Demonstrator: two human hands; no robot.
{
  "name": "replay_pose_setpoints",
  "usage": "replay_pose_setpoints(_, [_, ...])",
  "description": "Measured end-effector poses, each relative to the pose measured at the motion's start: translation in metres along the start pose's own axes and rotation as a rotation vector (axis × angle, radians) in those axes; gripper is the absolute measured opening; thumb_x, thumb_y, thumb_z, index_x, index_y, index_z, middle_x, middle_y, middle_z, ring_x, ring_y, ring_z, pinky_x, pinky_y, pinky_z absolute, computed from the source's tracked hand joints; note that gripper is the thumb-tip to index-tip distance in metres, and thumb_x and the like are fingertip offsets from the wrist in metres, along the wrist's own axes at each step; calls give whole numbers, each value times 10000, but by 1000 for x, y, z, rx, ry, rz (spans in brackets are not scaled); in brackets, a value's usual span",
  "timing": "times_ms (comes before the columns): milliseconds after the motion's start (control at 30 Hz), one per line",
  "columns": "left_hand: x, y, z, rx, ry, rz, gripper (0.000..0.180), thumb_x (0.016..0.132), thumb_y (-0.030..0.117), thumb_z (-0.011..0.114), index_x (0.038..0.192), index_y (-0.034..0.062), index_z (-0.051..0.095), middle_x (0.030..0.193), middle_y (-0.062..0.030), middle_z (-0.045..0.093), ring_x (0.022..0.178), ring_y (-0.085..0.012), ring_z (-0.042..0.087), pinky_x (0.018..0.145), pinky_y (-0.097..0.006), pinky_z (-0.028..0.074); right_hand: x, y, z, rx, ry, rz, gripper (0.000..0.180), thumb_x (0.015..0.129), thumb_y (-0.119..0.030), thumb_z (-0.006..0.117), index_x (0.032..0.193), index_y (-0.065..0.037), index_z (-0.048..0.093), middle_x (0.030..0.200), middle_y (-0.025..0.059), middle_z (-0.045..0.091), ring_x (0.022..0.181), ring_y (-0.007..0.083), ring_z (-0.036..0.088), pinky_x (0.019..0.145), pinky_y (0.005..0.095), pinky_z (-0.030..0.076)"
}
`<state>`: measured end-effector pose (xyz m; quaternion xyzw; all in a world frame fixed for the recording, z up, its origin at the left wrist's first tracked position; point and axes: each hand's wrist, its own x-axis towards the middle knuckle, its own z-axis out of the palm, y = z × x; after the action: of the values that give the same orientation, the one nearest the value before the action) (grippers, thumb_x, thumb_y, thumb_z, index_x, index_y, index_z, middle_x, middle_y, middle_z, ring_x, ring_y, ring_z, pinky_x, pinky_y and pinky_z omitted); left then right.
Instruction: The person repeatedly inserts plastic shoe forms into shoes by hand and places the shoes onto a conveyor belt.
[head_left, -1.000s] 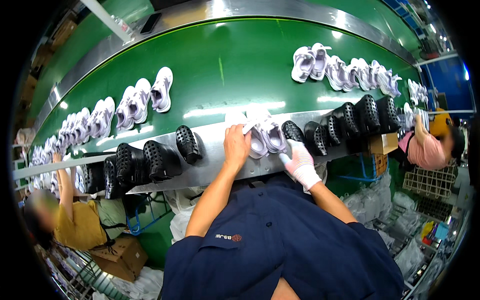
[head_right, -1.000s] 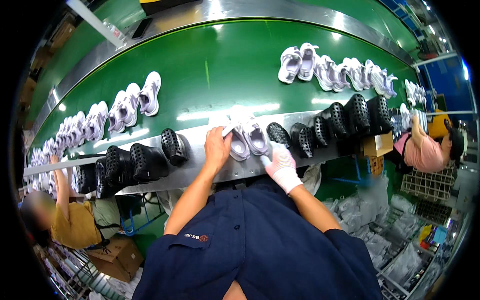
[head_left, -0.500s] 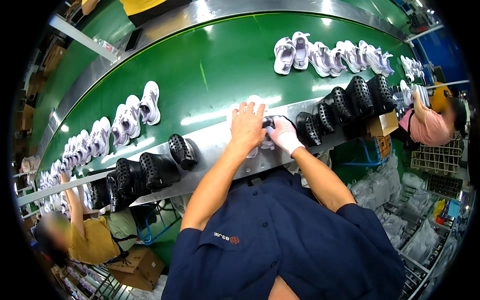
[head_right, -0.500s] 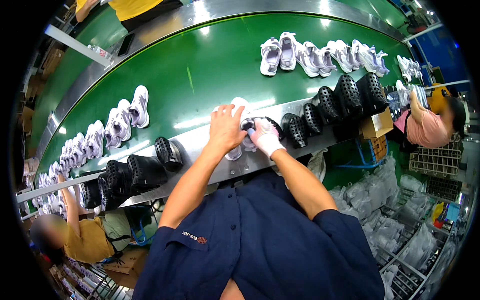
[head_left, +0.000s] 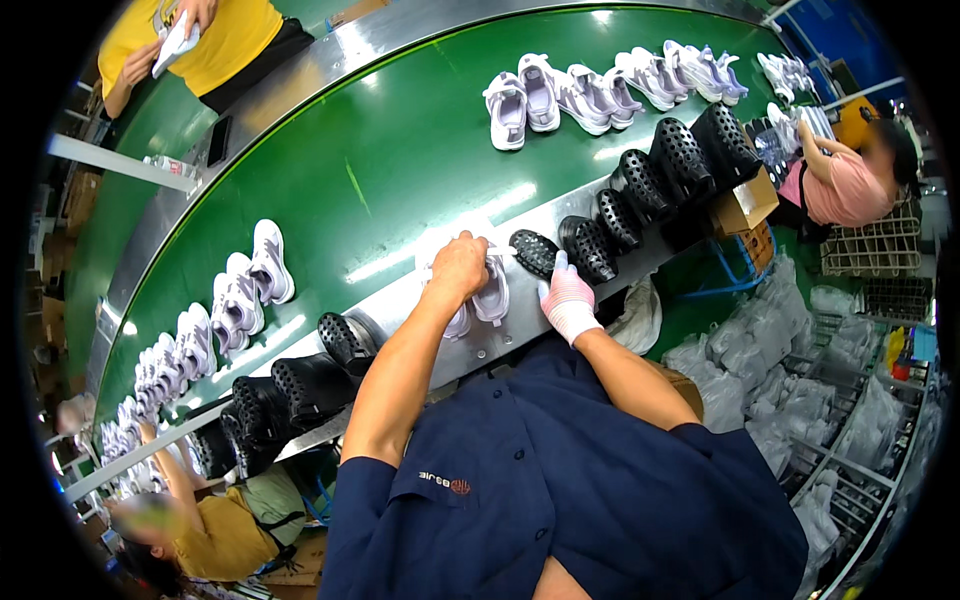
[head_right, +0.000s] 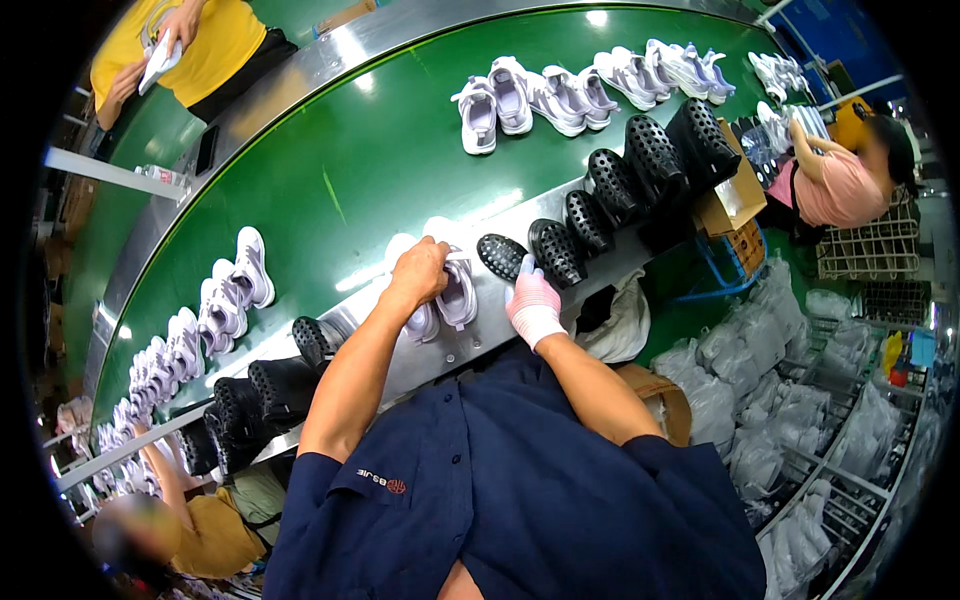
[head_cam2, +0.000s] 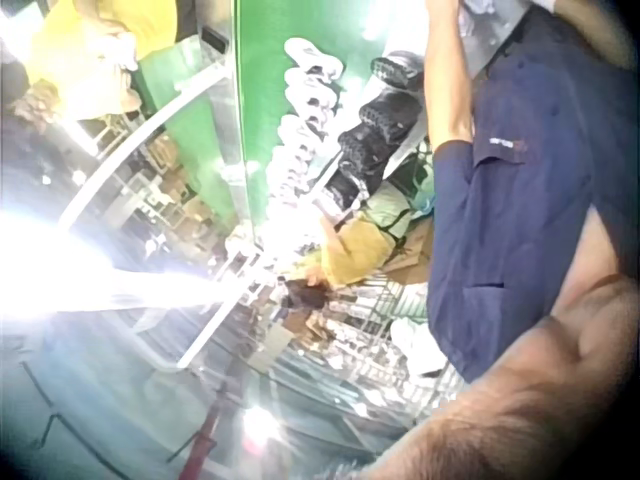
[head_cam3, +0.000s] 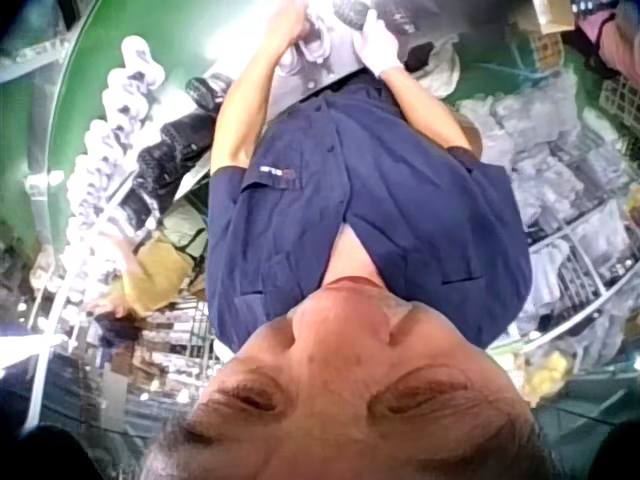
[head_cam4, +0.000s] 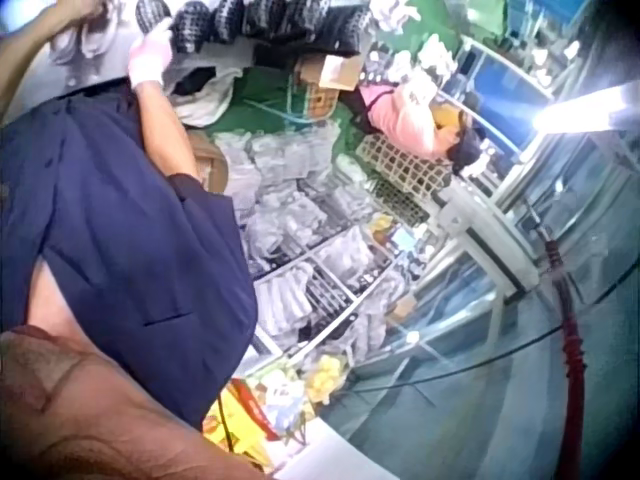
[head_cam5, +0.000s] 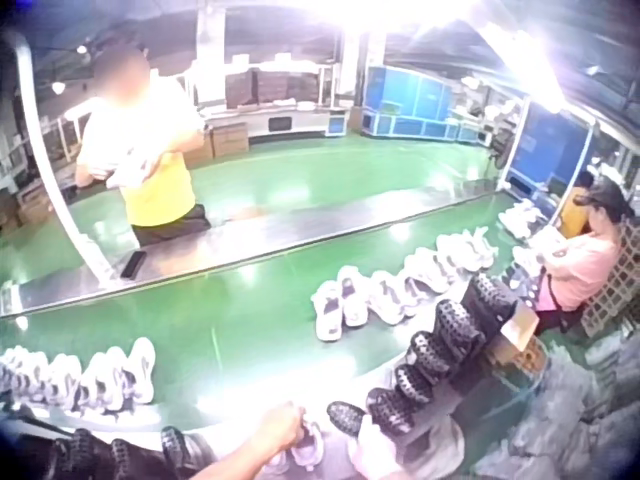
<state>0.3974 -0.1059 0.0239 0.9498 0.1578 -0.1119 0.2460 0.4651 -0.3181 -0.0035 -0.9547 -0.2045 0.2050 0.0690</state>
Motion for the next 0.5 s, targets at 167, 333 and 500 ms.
replay_pose_setpoints(167, [-1, 5, 0, 39, -5, -90, 344, 781, 53, 664, 1121, 43, 717, 1146, -235, 655, 1077, -412, 657, 894, -510, 557, -7, 3, 7, -102, -13, -20, 444, 893, -377, 742, 1147, -47, 590, 1075, 174, 696, 980, 342, 725, 815, 461, 593])
replay_pose_setpoints(333, [-13, 31, 2, 281, 217, 228, 642, 723, 197, 808, 1339, 164, 632, 1341, -165, 590, 1323, -371, 490, 1018, -522, 440, -21, -8, 6, -157, 124, -73, 604, 864, -427, 766, 1285, -55, 543, 1129, 124, 634, 1065, 322, 669, 826, 439, 593])
replay_pose_setpoints(500, [-11, 45, -6, 266, 117, 231, 652, 727, 186, 811, 1348, 144, 618, 1350, -182, 584, 1266, -378, 526, 1014, -506, 454, 1, -6, 36, -230, 199, -194, 526, 864, -342, 746, 1222, -3, 564, 1101, 150, 629, 1041, 302, 667, 808, 422, 592])
